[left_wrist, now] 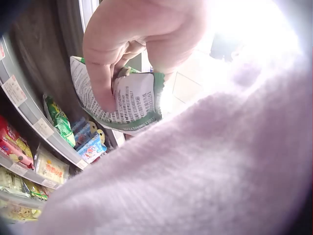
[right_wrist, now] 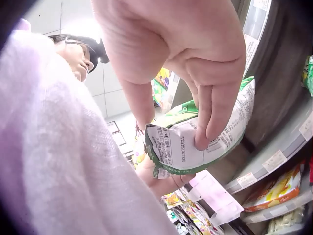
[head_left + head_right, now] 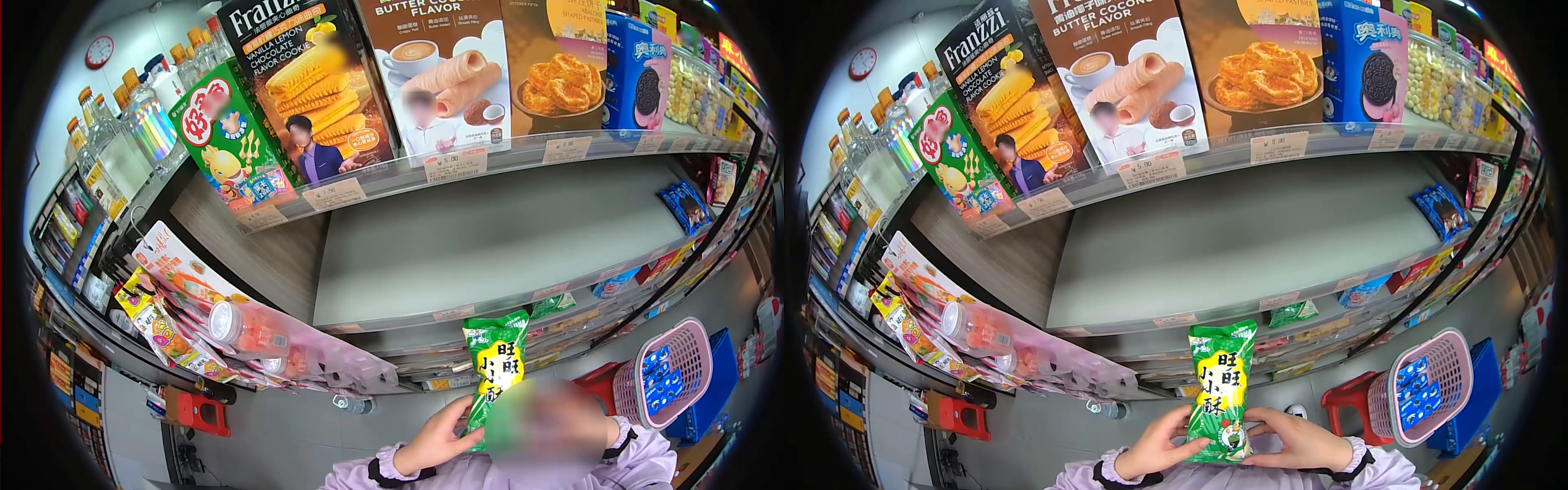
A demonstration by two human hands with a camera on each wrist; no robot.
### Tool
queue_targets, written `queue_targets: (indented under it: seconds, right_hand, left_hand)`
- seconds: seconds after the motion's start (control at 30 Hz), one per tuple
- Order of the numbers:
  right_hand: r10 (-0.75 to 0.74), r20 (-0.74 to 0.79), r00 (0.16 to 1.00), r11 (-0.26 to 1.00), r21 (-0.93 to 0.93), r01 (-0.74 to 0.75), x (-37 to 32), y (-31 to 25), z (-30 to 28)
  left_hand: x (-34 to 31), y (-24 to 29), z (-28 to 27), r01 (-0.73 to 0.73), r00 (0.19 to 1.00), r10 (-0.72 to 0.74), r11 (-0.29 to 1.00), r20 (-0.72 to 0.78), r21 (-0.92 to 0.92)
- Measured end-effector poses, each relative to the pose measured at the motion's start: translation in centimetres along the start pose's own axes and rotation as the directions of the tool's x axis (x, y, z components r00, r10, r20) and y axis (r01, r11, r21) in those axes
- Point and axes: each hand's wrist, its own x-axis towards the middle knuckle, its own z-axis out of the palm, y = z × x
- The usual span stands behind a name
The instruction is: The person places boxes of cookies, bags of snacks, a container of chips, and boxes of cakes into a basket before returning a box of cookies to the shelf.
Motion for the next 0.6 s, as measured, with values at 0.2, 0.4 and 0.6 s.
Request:
queue_targets:
  seconds: [0.2, 0.4, 0.6]
  right_hand:
    - [0.018, 0.083, 0.996, 0.997, 0.076, -0.024, 0.6, 1.0, 0.5]
    - [-0.065, 0.206, 0.976, 0.995, 0.089, 0.047, 2.7, 0.6, 1.6]
    - [-0.16, 0.335, 0.928, 0.987, 0.049, 0.153, 5.7, 0.6, 3.4]
  left_hand:
    - [-1.1, 0.3, 0.0, 0.037, 0.998, -0.036, 0.999, -0.049, 0.009]
    - [-4.4, 0.3, -0.5, -0.005, 0.988, 0.018, 0.996, -0.155, 0.086]
    - [-8.0, -1.2, -0.7, 0.018, 0.919, 0.021, 0.995, -0.394, 0.093]
